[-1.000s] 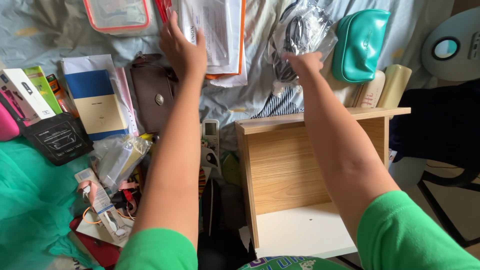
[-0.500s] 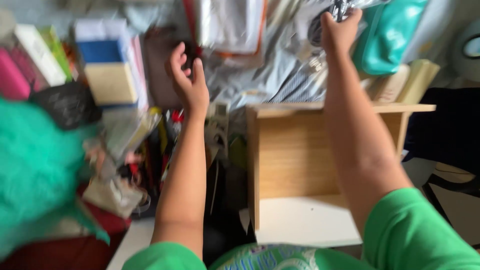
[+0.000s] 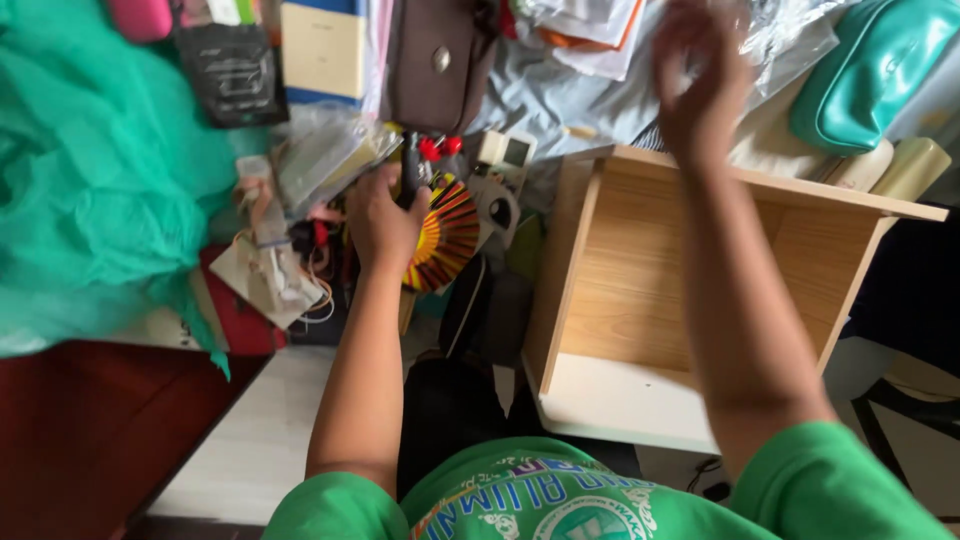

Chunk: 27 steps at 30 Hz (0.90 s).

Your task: The person is organizing a wooden drawer by placing various personal items and documents inside it on a bed.

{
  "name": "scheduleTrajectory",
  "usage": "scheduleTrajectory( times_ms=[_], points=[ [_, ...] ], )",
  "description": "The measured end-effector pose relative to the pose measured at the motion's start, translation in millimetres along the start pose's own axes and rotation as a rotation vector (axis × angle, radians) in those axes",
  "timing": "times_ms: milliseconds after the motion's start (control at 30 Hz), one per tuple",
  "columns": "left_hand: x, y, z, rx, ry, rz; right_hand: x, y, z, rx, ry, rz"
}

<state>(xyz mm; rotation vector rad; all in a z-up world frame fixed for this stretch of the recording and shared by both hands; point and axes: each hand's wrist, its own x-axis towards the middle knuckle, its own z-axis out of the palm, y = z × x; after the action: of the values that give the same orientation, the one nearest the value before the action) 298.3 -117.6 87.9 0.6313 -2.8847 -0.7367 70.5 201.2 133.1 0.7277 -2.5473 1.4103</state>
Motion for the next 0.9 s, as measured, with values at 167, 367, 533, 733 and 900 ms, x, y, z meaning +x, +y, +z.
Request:
scheduleTrajectory(
  times_ms=[167, 367, 533, 733, 900],
  points=[
    [-43.4, -31.1, -6.7, 0.010, -0.237, -0.152, -111.9, -105.1, 68.2, 0.605, -0.131, 0.489],
    [-68.7, -62.4, 1.3, -0.122, -0.292, -0.239, -214.5, -136.0, 104.7, 0.754, -0.239, 0.817],
    [-72.2, -81.2, -26.5, -0.238, -0.305, -0.398, -234.3, -132.3, 112.3, 0.723, -0.367, 0.986],
    [-75.2, -142.1, -31.1, -0.763, -0.022, -0.310, -219.9, -136.6, 116.5, 0.705, -0.357, 1.043],
    [-110.8, -127.7, -28.7, -0.995, -0.513, -0.251, -211.0, -189.5, 121.1, 1.105, -0.300, 1.310]
  ],
)
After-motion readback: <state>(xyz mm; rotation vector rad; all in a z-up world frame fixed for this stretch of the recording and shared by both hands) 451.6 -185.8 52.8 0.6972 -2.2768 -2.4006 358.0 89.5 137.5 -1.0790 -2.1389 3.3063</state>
